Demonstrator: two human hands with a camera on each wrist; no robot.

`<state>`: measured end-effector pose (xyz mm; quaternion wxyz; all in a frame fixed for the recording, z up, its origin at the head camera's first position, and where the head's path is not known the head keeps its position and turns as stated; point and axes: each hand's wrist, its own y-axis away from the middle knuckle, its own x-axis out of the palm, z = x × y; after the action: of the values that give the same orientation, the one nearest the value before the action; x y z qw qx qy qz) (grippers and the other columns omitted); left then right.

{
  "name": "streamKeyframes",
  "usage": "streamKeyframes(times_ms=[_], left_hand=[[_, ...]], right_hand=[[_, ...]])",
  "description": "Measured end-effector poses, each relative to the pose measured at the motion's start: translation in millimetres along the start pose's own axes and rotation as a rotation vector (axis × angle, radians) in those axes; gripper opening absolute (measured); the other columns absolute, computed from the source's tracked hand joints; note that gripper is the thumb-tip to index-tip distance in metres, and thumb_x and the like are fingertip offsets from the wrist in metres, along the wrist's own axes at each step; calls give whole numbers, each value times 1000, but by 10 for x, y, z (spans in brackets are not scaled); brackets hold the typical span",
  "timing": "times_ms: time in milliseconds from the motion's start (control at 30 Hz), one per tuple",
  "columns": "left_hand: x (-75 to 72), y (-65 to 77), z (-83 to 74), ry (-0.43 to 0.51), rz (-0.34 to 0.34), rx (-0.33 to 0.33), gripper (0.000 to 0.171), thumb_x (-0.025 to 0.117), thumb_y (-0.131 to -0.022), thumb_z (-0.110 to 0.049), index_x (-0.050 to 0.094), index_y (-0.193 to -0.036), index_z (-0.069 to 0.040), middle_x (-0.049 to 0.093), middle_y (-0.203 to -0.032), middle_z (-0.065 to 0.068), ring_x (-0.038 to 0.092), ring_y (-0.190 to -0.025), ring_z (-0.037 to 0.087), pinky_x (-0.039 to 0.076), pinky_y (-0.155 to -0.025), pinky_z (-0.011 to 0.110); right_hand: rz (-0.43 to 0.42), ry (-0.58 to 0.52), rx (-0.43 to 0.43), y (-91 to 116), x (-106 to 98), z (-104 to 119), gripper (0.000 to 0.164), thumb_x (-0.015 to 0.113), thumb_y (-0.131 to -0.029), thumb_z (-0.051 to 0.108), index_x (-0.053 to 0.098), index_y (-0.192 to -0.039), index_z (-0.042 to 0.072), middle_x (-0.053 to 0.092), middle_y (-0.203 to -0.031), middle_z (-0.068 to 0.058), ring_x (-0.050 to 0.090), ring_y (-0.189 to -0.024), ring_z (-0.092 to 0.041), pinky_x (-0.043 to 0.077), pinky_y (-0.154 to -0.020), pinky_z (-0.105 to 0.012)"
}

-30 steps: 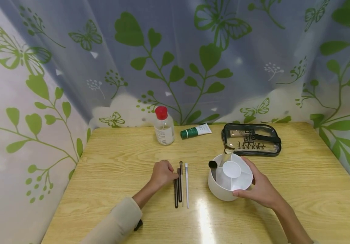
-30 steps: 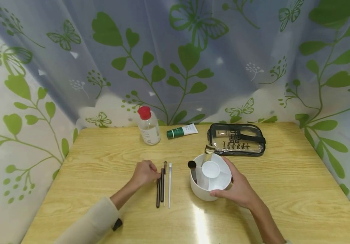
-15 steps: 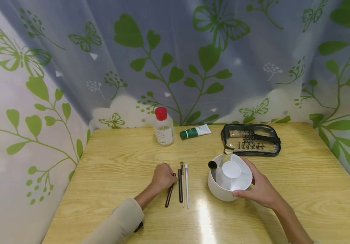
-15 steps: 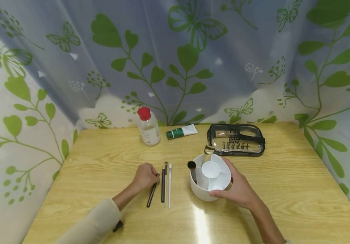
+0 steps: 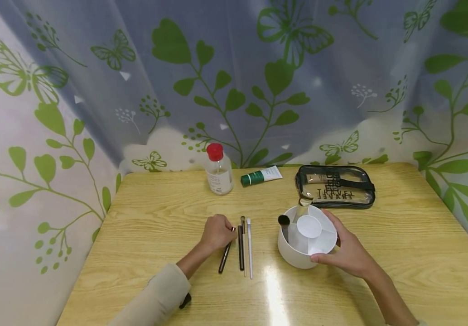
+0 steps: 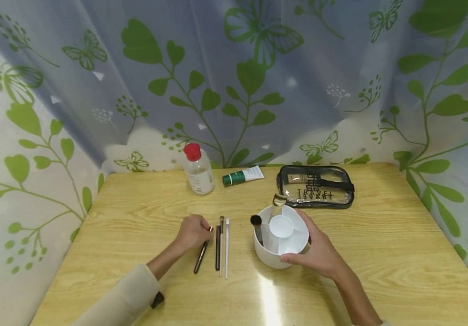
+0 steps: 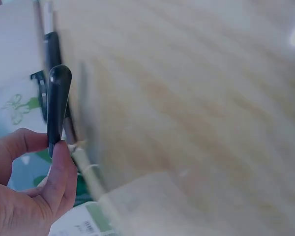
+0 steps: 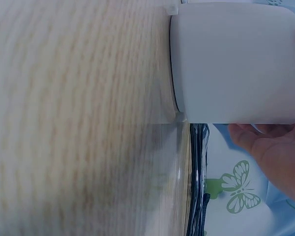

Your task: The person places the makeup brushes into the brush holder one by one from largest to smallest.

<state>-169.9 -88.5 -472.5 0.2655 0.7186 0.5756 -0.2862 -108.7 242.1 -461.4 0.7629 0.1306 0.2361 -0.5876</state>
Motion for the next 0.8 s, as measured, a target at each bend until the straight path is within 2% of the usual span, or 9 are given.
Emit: streamKeyframes(times_ms=[133,267,433,567,667,800], left_hand=[[-93,6,-136,72,-6,6,8,68,-72,-5,65,-67,0,57,-56,1,47,-49,7,38,-45,19],[-186,24,-333,153,-30,45,10,70,-75,-7,66,-82,0,67,-73,9,60,-63,11,50,-56,21],[-234,64,-539,249,-26,100,11,70,-76,-5,66,-85,1,67,-76,10,61,-66,13,51,-59,19],[-228,105,-648,299,-34,134,12,70,-77,-6,66,-86,0,67,-79,10,61,-69,12,51,-60,19],[-211,126,-712,329,-52,172,12,69,-78,-8,66,-88,-2,68,-82,10,62,-72,12,51,-62,20],[-175,144,-791,400,-67,190,14,69,-80,-10,66,-92,-4,68,-87,9,64,-78,12,52,-66,20]], right_hand=[[-1,2,0,0,4,-2,107,85,-67,15,19,-151,17,46,-136,-14,51,-103,4,49,-81,-18],[-7,7,2,7,10,-6,106,85,-67,14,19,-151,17,46,-135,-14,50,-103,4,49,-81,-19],[-40,66,12,14,25,0,107,86,-66,18,21,-150,18,47,-136,-10,49,-107,1,47,-85,-24],[-62,125,-3,7,37,17,112,88,-62,22,20,-151,13,46,-138,-15,50,-115,-19,45,-90,-44],[-56,136,-13,4,32,34,115,88,-62,25,18,-151,11,41,-142,-21,47,-120,-34,42,-92,-58],[-29,144,-7,14,-3,51,111,86,-65,26,18,-152,15,35,-146,-21,44,-123,-36,44,-92,-59]])
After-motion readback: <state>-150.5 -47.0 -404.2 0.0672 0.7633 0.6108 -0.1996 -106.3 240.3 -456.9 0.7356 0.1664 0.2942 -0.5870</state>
